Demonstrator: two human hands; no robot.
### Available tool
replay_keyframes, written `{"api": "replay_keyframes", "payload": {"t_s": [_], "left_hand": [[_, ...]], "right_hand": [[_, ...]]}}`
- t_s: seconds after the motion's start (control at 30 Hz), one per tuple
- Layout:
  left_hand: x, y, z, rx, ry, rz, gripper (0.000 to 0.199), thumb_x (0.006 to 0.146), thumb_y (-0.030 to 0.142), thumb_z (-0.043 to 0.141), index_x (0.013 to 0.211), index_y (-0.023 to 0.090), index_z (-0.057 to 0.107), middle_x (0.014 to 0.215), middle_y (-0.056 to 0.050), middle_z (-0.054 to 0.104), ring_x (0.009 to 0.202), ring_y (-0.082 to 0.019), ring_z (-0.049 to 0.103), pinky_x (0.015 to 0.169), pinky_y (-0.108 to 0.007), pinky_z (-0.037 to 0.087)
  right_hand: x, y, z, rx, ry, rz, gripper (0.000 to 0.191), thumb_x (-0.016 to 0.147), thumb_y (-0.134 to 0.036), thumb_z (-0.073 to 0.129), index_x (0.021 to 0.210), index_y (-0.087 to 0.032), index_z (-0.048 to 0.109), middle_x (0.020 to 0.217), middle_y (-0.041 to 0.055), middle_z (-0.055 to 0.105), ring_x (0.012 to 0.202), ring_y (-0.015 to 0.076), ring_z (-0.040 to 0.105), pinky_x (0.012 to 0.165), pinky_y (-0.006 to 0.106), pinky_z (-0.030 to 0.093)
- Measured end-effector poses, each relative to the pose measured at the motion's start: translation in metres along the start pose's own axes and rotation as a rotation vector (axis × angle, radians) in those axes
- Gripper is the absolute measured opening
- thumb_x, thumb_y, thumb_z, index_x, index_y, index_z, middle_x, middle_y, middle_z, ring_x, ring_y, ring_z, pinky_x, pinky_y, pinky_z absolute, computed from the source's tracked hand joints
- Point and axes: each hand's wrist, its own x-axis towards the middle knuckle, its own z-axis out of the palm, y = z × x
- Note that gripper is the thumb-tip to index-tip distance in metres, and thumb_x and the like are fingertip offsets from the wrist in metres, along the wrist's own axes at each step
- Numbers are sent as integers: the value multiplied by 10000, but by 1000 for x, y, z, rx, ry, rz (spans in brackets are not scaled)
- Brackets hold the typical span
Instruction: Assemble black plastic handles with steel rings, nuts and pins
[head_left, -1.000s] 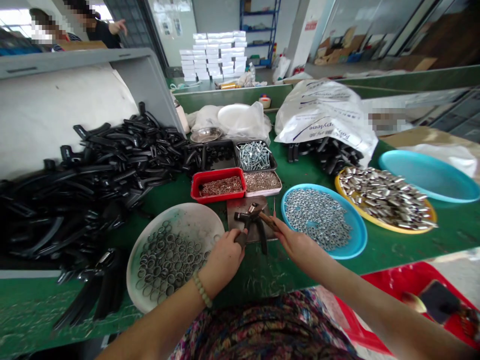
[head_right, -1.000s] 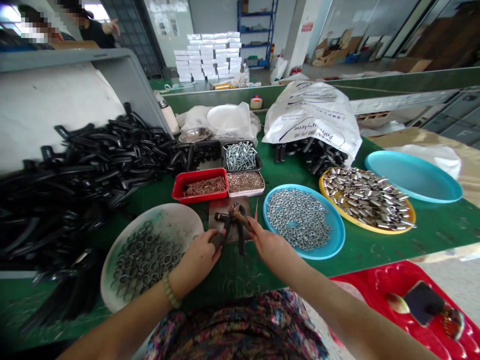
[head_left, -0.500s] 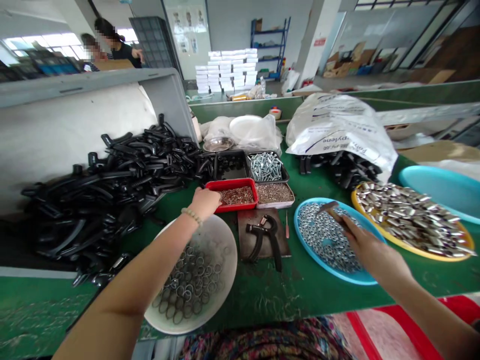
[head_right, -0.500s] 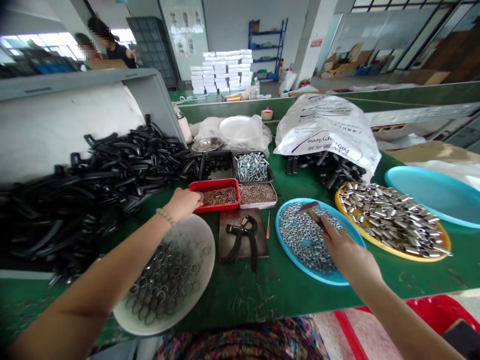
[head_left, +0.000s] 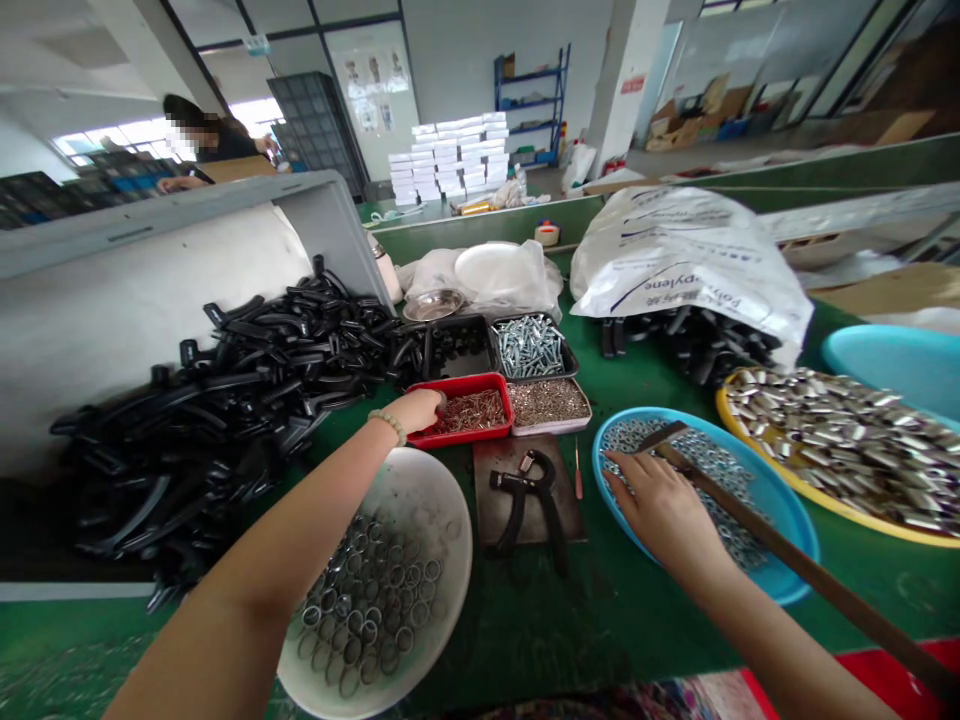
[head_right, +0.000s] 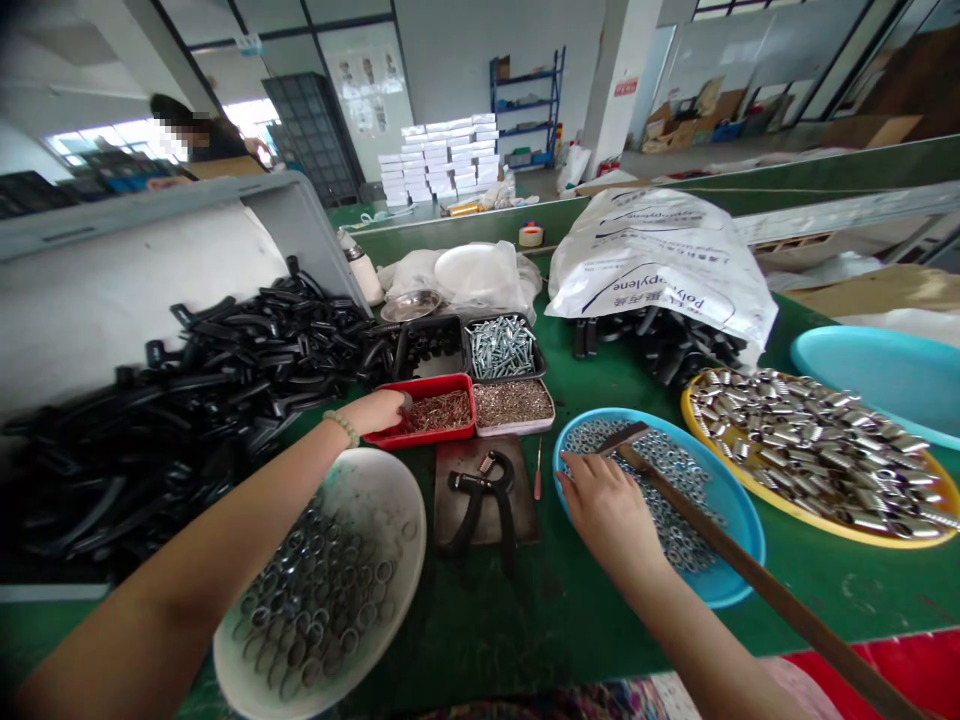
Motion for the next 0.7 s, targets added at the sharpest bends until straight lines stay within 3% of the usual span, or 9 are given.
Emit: {"api": "replay_keyframes", "payload": {"t_s": [0.13,0.3,0.5,0.6,0.7], "left_hand": [[-2,-4,0,81,193,-48,252,811,83,442,866,165,674,993,-152,637,1033,-270,500,894,-412,342],[-1,2,9,114,251,-32,283,823,62,422,742,166,672,927,-157,645,1048,-275,451,923,-439,280],[-1,7,17,37,230,-54,238,794,32,477,679,144,653,764,-159,670,963,-269,549,890,-419,339],[-1,4,16,-50,241,-68,197,782,47,510,668,132,646,790,-160,678,897,-253,596,847,-374,393],[-6,1,10,-161,291,-90,161,798,89,510,777,131,665,869,-145,682,907,-239,617,847,-344,426]], "right_hand": [[-1,-27,5,92,-158,-13,332,909,-418,383,894,-178,611,839,109,664,770,248,631,673,355,469],[-2,-64,8,112,-401,97,346,868,-487,420,858,-176,570,759,104,682,707,277,671,577,337,456],[8,-77,8,155,-376,116,225,843,-367,451,809,-159,529,795,133,670,742,283,665,598,336,445],[7,-72,10,489,-357,250,143,812,-323,491,804,-184,458,704,62,630,604,195,624,515,273,408],[-3,-65,11,1113,-440,446,247,813,-395,520,929,-214,398,566,-74,508,349,81,411,352,195,271]]}}
